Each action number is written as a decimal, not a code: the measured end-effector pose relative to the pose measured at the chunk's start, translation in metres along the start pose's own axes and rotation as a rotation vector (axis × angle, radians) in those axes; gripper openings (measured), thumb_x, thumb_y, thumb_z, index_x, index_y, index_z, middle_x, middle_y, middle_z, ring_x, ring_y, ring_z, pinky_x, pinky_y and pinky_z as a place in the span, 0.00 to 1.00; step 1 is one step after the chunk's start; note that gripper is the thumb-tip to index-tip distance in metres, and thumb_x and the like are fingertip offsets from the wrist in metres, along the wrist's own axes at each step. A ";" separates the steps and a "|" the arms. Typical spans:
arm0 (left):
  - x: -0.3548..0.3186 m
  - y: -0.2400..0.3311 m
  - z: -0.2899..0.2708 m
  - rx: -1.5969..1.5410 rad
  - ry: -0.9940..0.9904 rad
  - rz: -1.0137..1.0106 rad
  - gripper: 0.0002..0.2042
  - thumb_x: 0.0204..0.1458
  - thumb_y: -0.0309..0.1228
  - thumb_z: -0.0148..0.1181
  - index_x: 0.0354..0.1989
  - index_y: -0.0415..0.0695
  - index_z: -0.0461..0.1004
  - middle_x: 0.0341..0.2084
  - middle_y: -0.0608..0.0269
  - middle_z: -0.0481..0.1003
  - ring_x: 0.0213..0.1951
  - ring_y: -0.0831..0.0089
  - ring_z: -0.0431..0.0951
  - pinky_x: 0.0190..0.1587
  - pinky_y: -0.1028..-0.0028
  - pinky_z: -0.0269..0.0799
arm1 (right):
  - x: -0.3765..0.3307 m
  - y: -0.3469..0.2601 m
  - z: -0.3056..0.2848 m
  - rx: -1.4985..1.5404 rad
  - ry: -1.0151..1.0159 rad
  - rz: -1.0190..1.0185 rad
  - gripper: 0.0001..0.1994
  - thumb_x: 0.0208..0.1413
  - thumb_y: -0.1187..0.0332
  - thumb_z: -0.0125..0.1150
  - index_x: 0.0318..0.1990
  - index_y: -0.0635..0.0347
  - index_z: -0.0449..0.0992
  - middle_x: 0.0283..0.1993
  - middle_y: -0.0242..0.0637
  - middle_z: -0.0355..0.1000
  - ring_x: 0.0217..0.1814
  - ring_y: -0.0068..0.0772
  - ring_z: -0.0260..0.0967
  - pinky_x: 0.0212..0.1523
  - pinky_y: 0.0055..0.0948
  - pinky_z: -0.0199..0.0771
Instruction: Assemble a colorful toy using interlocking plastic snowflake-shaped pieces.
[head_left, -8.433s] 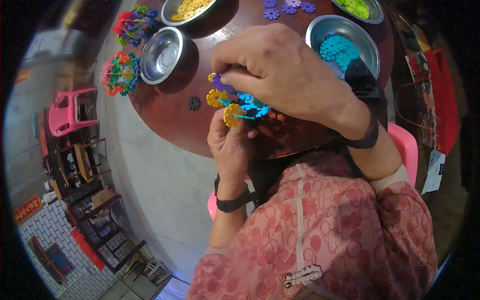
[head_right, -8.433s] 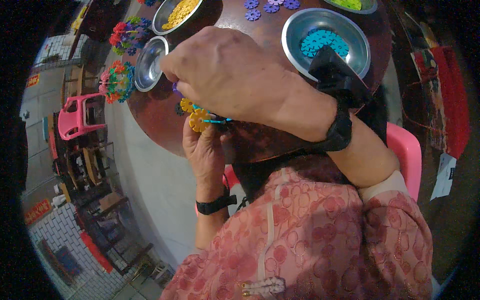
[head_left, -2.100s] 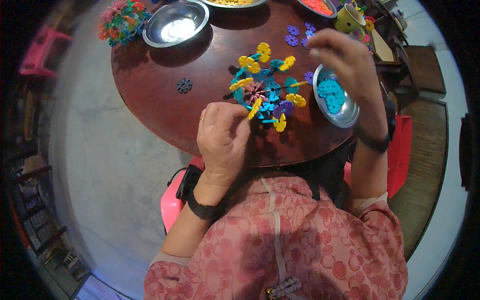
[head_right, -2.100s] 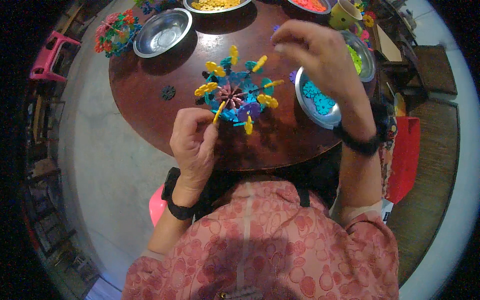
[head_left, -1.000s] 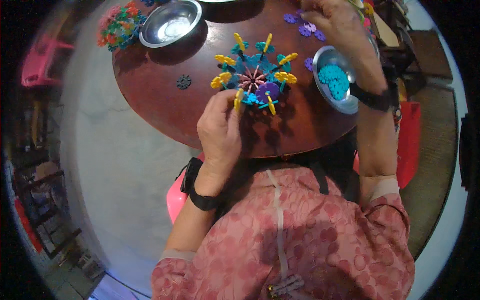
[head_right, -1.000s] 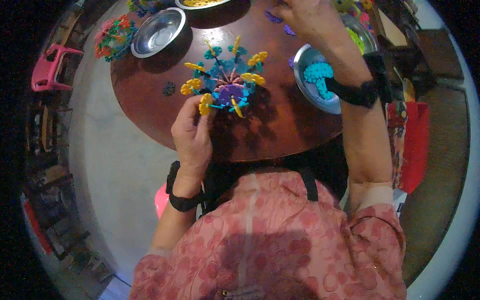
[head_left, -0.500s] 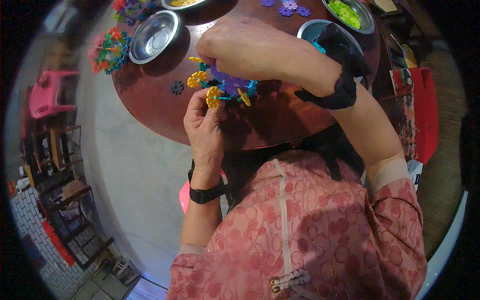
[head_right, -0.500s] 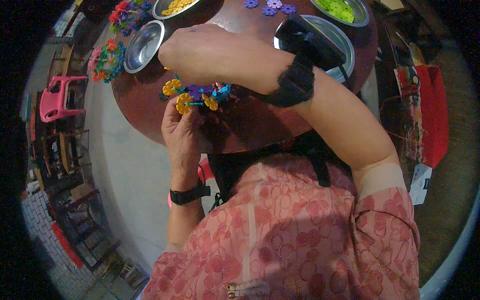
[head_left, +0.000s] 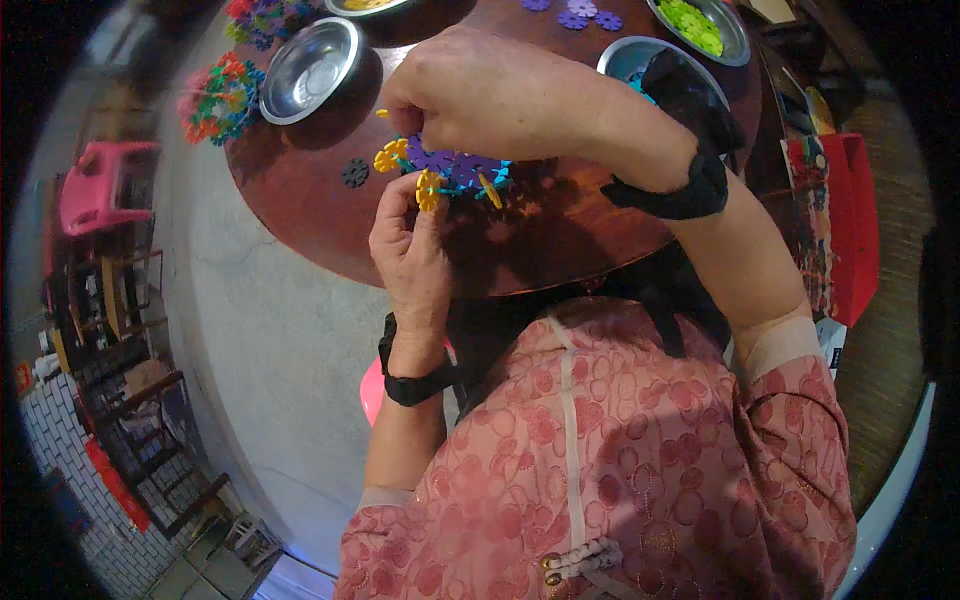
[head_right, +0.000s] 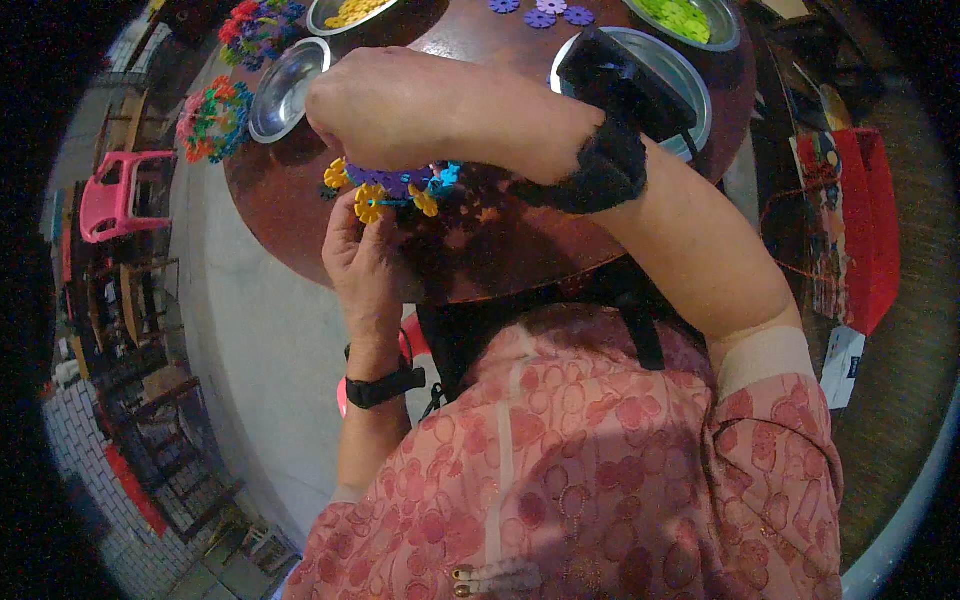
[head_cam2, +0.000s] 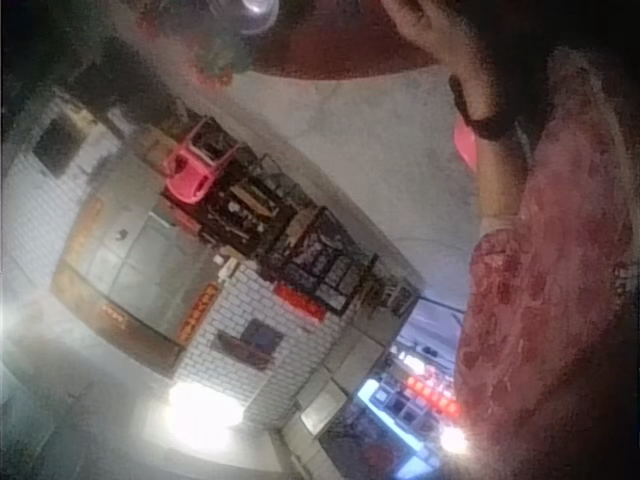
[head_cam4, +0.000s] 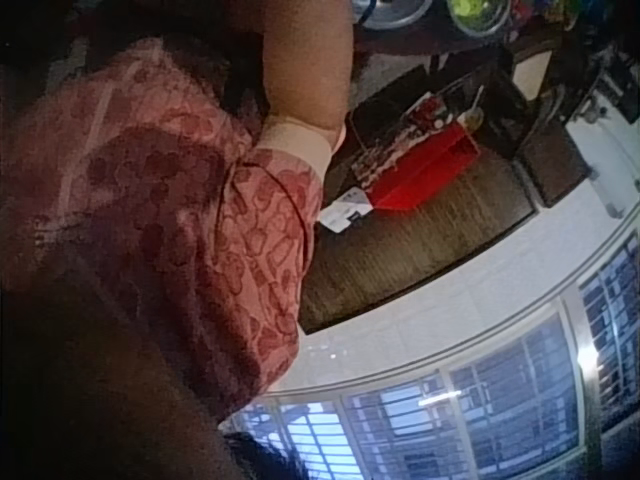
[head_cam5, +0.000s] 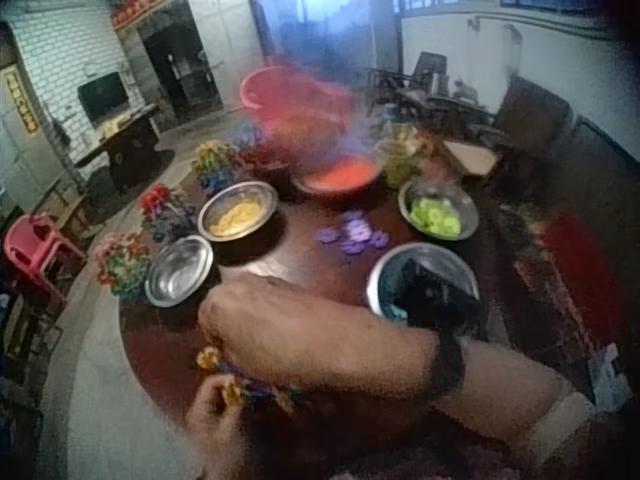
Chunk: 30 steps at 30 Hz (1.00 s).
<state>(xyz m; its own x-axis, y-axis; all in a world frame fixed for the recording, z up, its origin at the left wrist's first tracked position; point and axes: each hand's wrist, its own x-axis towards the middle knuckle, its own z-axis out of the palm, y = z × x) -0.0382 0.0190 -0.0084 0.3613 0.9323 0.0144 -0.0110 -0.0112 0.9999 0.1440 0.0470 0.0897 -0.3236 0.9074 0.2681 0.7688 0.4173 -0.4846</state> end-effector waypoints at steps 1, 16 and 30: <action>0.000 0.001 0.001 0.000 0.002 0.001 0.11 0.58 0.22 0.53 0.49 0.39 0.69 0.41 0.67 0.73 0.40 0.81 0.74 0.41 0.81 0.72 | 0.001 0.001 0.001 -0.011 0.004 -0.002 0.07 0.43 0.73 0.59 0.31 0.63 0.81 0.31 0.50 0.76 0.37 0.50 0.76 0.38 0.42 0.76; -0.004 0.009 0.011 0.300 0.258 0.250 0.07 0.54 0.24 0.58 0.39 0.38 0.69 0.29 0.62 0.74 0.29 0.77 0.75 0.34 0.77 0.72 | 0.000 -0.006 0.003 0.056 0.024 0.029 0.06 0.41 0.73 0.61 0.28 0.64 0.80 0.29 0.52 0.75 0.35 0.50 0.76 0.37 0.42 0.75; -0.008 0.011 0.011 0.672 0.243 0.430 0.05 0.52 0.22 0.58 0.36 0.42 0.69 0.26 0.54 0.73 0.27 0.56 0.77 0.29 0.66 0.71 | -0.010 -0.005 0.015 0.106 0.045 -0.012 0.05 0.40 0.75 0.58 0.25 0.65 0.78 0.27 0.51 0.74 0.34 0.52 0.74 0.34 0.44 0.73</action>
<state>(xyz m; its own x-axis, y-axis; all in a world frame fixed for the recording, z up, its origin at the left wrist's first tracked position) -0.0310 0.0079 0.0025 0.2405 0.8486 0.4711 0.4849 -0.5255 0.6991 0.1346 0.0368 0.0770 -0.3055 0.9000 0.3109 0.7013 0.4336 -0.5659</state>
